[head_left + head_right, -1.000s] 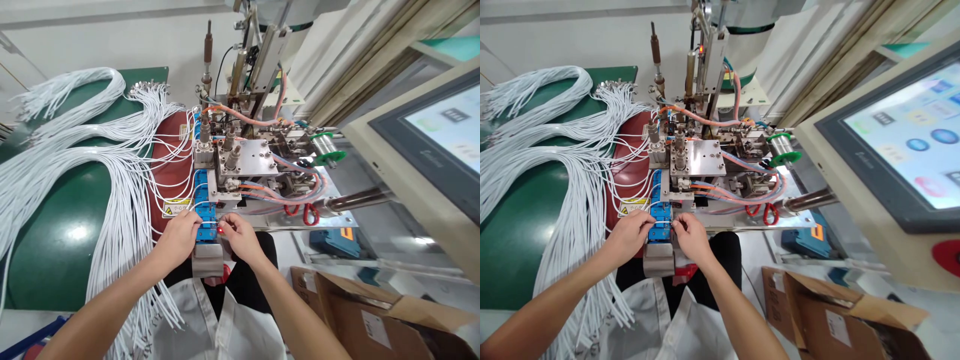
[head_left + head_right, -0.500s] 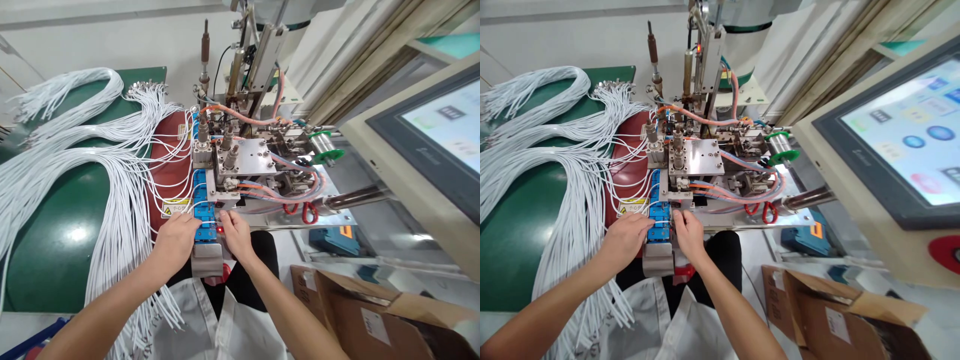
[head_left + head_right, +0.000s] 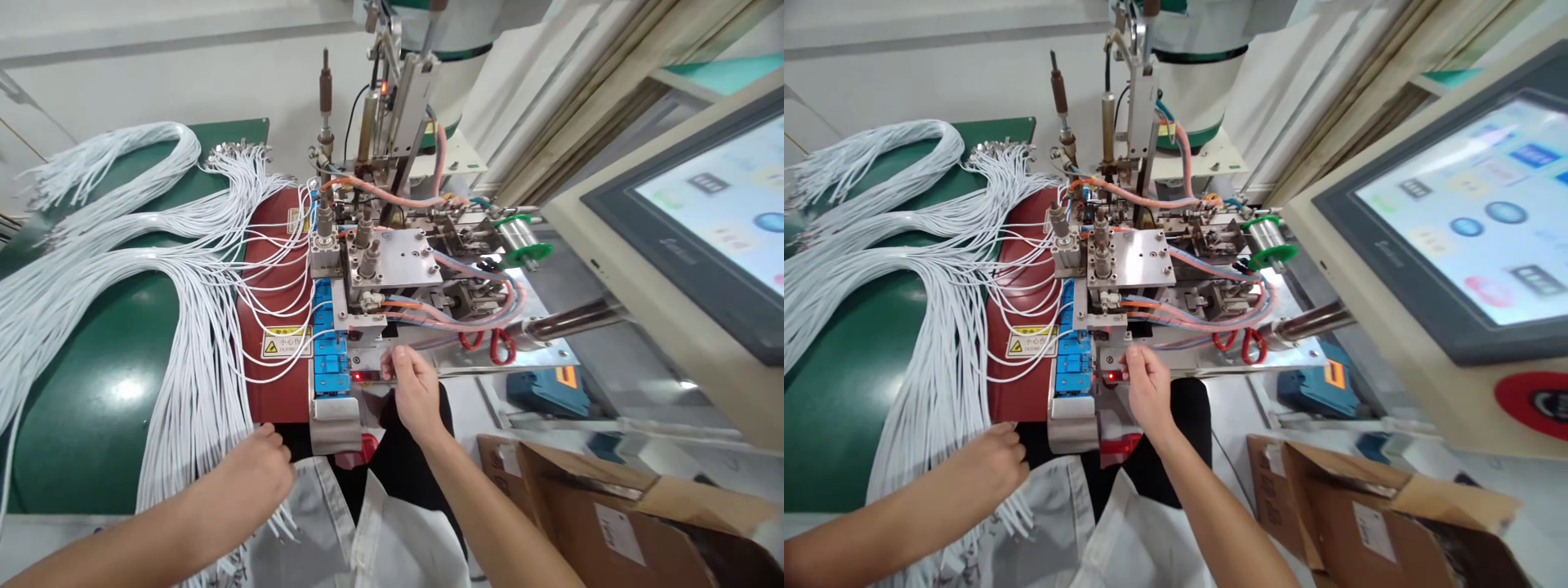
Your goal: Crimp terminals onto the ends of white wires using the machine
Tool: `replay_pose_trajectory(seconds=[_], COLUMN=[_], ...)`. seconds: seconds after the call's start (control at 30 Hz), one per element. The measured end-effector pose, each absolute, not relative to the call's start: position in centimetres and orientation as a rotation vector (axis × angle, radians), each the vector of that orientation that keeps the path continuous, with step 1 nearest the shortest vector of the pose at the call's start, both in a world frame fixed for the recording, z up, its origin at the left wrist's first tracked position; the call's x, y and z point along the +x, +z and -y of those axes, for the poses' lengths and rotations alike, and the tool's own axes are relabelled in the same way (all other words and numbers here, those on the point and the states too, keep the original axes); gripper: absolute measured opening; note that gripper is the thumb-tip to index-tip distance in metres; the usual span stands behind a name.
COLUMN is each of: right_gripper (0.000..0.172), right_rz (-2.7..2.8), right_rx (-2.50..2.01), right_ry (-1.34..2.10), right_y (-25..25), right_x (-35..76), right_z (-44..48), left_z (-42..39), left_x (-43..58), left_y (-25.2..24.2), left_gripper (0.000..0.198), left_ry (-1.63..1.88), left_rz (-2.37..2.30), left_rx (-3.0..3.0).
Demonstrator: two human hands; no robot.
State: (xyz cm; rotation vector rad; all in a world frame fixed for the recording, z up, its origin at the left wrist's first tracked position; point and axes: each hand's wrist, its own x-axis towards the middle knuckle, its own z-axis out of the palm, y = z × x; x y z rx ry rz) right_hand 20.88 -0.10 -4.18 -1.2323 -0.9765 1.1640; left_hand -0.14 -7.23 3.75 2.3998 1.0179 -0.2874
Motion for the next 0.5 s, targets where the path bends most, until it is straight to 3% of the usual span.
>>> replay_pose_trajectory(seconds=[0.1, 0.27, 0.5], right_gripper=[0.036, 0.031, 0.005], right_rz=[0.995, 0.961, 1.096], right_rx=[-1.211, -0.964, -1.054], right_ry=[1.173, 1.286, 1.236], right_y=[-3.7, -3.5, -1.9], right_x=[20.8, 20.8, 20.7], right_z=[0.9, 2.9, 3.0], left_z=[6.3, 4.0, 3.3], left_x=[0.7, 2.8, 5.4], left_y=[3.9, 3.6, 2.7], left_gripper=[0.02, 0.025, 0.033], left_ry=[-0.182, 0.412, 0.633], left_rz=[-1.016, -1.331, -1.298], left_rx=[2.301, 2.011, 1.665])
